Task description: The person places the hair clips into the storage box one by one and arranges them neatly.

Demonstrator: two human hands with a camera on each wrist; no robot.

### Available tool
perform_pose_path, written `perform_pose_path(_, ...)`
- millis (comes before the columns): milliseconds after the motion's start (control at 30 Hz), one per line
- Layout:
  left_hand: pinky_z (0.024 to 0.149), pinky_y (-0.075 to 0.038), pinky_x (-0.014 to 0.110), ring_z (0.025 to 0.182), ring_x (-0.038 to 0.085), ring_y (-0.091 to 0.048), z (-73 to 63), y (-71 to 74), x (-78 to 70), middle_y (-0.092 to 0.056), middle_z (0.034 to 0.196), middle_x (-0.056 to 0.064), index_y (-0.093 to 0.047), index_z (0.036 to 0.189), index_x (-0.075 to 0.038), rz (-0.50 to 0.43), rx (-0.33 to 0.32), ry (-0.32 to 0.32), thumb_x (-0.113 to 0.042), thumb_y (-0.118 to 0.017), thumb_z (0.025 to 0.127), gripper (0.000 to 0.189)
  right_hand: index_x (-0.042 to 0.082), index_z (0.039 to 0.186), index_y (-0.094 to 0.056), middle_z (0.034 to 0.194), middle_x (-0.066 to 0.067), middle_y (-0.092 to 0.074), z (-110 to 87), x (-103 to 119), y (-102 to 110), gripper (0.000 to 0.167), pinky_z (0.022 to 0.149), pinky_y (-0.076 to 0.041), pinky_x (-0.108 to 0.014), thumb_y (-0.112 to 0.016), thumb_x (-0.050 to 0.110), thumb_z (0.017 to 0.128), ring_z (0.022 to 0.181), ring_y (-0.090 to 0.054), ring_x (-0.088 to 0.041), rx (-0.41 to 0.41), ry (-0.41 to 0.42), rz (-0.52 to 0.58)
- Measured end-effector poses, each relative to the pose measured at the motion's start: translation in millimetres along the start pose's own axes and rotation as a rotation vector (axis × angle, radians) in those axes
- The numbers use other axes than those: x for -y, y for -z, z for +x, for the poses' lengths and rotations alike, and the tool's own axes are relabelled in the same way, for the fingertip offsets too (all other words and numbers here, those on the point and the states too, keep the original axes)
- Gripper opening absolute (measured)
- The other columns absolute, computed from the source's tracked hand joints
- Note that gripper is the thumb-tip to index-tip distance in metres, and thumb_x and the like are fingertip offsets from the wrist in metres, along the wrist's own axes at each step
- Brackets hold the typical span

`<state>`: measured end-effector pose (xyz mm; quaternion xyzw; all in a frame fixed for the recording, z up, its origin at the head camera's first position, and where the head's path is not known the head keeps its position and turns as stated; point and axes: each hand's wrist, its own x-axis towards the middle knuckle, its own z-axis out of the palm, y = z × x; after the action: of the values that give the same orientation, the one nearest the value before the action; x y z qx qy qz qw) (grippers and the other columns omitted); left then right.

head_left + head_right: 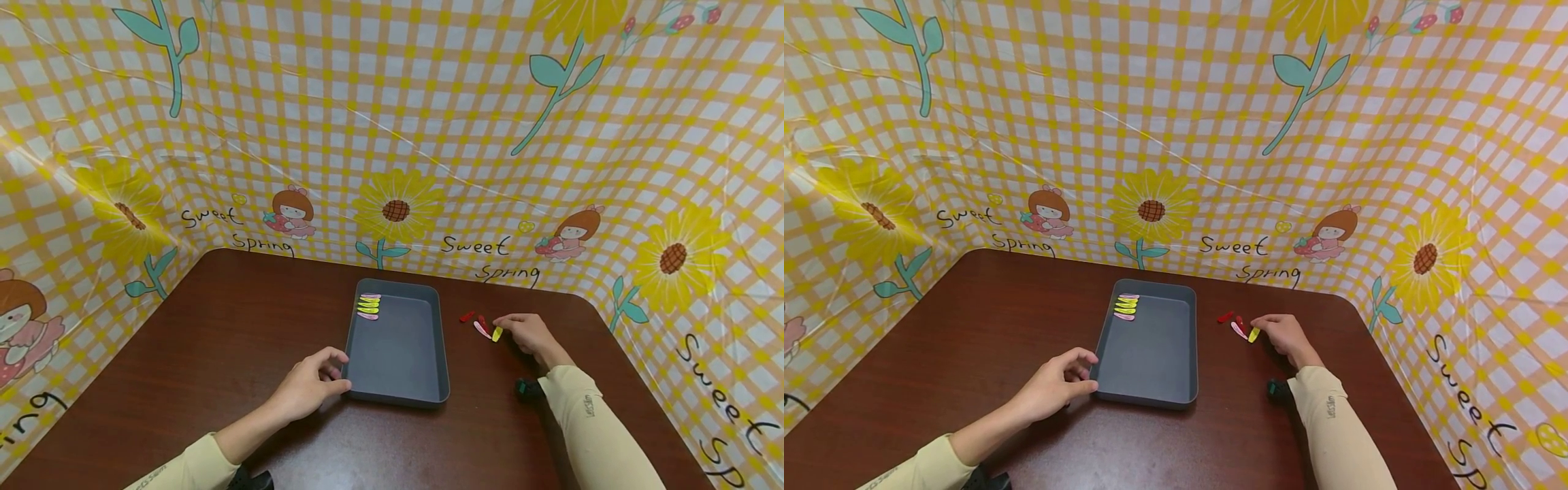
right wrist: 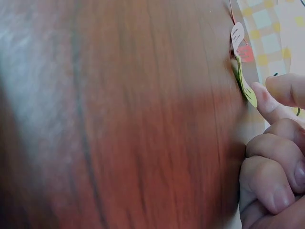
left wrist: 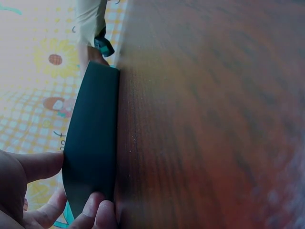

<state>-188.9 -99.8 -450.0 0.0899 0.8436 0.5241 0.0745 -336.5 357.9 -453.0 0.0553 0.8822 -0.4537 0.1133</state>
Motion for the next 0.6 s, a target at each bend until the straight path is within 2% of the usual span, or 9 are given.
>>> perform_pose_path(267,0.064,-0.047,0.034,0.079,0.019,-0.060,-0.1,-0.4,-0.4,-0.063,0.093,0.005,-0.064,0.119,-0.012,-0.005,-0.002,-0.006,-0.019,-0.078,0.088,0.035,-0.002,0.132,-0.063,0.049,0.010,-0.033,-6.3,-1,5,0.040,0.043,-0.028,-0.025,-0.055,0.025,0.103,0.043,-0.024,-0.008,0.022,0.003,0.010)
perform_pose_path(600,0.064,-0.048,0.034,0.078,0.018,-0.060,0.4,-0.7,0.8,-0.063,0.092,0.005,-0.064,0.119,-0.012,-0.005,-0.004,-0.008,-0.020,-0.079,0.087,0.036,-0.004,0.130,-0.062,0.051,0.011,-0.036,-10.6,-8,9,0.039,0.042,-0.030,-0.025,-0.066,0.011,0.094,0.043,-0.027,-0.008,0.041,0.018,0.034)
